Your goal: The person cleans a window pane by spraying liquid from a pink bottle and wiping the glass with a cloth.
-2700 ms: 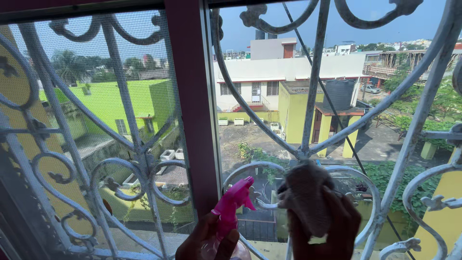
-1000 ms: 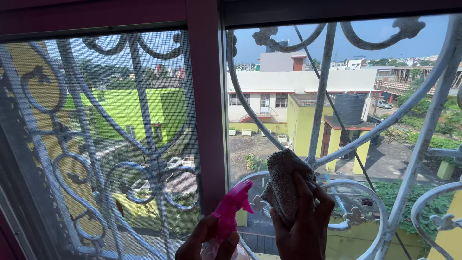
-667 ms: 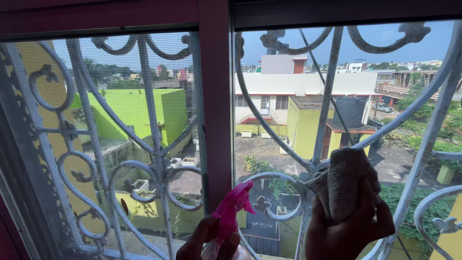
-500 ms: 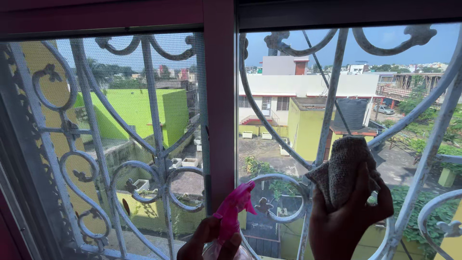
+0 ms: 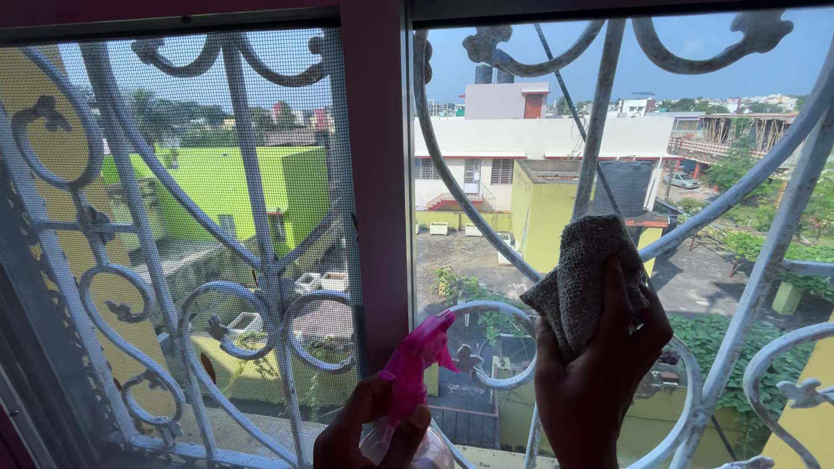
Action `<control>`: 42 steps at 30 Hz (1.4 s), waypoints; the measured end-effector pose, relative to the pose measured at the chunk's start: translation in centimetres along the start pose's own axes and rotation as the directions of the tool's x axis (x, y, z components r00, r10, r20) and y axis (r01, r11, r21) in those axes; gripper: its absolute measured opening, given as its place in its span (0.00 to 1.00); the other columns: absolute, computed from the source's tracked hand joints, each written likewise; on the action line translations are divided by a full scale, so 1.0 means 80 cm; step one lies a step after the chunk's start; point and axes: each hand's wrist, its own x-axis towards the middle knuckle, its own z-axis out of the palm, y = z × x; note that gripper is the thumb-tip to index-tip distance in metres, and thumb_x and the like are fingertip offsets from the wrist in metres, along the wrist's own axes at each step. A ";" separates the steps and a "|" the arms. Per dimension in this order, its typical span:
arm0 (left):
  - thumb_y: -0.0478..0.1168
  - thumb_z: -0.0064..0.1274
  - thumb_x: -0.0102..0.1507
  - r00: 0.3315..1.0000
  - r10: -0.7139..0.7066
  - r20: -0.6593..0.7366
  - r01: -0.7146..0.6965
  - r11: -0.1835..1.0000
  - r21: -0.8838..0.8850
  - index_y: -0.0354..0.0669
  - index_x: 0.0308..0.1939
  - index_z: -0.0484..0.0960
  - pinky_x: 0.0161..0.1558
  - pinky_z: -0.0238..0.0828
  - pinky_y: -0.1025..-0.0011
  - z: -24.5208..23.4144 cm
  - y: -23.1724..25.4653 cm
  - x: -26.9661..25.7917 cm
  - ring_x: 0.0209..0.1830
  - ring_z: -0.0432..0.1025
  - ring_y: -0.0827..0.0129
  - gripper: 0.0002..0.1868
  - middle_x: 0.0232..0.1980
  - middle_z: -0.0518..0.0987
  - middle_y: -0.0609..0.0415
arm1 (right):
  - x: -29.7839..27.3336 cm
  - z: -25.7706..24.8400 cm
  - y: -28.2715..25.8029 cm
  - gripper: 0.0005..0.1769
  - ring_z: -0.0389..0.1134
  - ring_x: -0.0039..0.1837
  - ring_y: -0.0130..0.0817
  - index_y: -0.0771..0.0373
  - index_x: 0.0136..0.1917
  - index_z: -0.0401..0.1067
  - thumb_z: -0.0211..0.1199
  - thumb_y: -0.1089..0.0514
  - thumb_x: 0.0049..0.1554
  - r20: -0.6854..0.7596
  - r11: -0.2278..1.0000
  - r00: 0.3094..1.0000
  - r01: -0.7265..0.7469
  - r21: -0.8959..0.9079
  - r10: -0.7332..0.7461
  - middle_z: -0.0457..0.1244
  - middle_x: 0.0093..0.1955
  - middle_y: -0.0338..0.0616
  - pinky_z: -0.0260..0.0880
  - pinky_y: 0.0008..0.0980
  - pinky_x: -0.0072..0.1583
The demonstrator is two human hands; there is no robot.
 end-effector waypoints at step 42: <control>0.55 0.59 0.59 0.985 0.163 -0.058 -0.169 0.978 -0.125 0.45 0.62 0.75 0.58 0.77 0.63 0.028 -0.028 0.032 0.49 0.81 0.66 0.31 0.50 0.82 0.52 | 0.062 -0.006 -0.021 0.48 0.53 0.78 0.54 0.59 0.78 0.58 0.72 0.61 0.47 0.035 0.993 0.993 0.117 -0.018 -0.116 0.53 0.77 0.56 0.51 0.53 0.70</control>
